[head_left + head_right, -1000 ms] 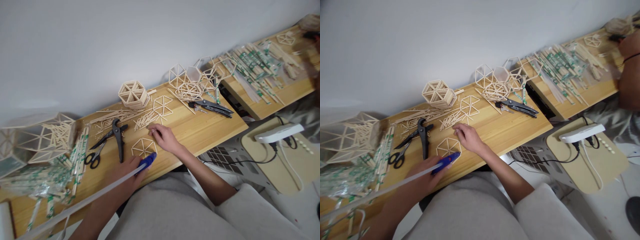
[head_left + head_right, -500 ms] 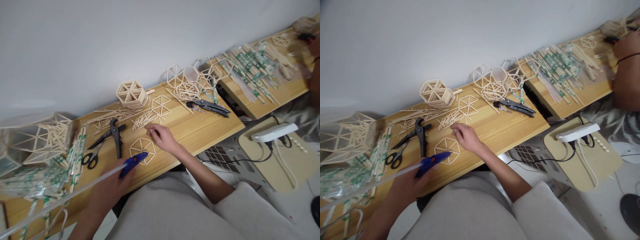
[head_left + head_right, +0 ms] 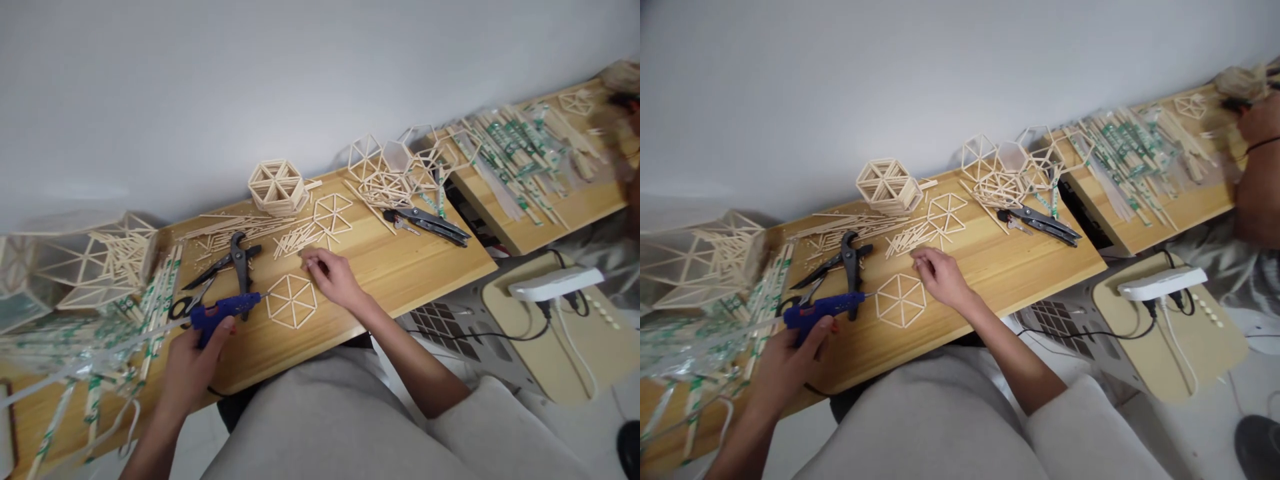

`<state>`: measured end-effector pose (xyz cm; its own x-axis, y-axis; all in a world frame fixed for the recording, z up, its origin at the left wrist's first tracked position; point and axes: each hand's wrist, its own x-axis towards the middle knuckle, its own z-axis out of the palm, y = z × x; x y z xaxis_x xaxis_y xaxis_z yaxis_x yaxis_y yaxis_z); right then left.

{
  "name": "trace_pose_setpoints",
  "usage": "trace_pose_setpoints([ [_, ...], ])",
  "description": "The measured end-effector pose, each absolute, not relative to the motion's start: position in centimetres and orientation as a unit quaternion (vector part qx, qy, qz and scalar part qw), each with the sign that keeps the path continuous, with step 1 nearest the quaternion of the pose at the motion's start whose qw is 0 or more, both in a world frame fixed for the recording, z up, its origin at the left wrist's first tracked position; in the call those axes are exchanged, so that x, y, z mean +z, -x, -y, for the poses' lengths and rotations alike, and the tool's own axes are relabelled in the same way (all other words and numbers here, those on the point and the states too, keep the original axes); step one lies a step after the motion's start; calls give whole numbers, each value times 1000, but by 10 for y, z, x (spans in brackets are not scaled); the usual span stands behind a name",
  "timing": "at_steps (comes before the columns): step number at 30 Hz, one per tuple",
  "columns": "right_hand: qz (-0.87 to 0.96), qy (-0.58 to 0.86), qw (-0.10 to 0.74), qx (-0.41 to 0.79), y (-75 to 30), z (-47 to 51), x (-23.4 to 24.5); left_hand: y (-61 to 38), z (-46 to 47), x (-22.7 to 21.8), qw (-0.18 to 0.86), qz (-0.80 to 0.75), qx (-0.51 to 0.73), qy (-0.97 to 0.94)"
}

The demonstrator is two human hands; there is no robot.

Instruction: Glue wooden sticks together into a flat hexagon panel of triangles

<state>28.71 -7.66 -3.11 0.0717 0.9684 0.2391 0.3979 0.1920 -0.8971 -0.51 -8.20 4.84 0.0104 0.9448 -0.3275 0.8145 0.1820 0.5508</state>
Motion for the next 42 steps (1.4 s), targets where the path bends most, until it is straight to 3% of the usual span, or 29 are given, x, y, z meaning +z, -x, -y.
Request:
trace_pose_setpoints([
  [13,651,549,447,272,-283,82,-21,24,95,22,421,-659,176,-597],
  [23,765,419,284,397,-265,102,12,27,96,23,443,-634,266,-576],
  [32,592,549,348,476,-333,103,41,31,83,21,392,-679,209,-585],
  [36,540,624,381,417,-356,101,44,33,84,11,397,-680,206,-581],
  [42,605,641,351,315,-348,96,37,36,90,1,406,-673,242,-569],
])
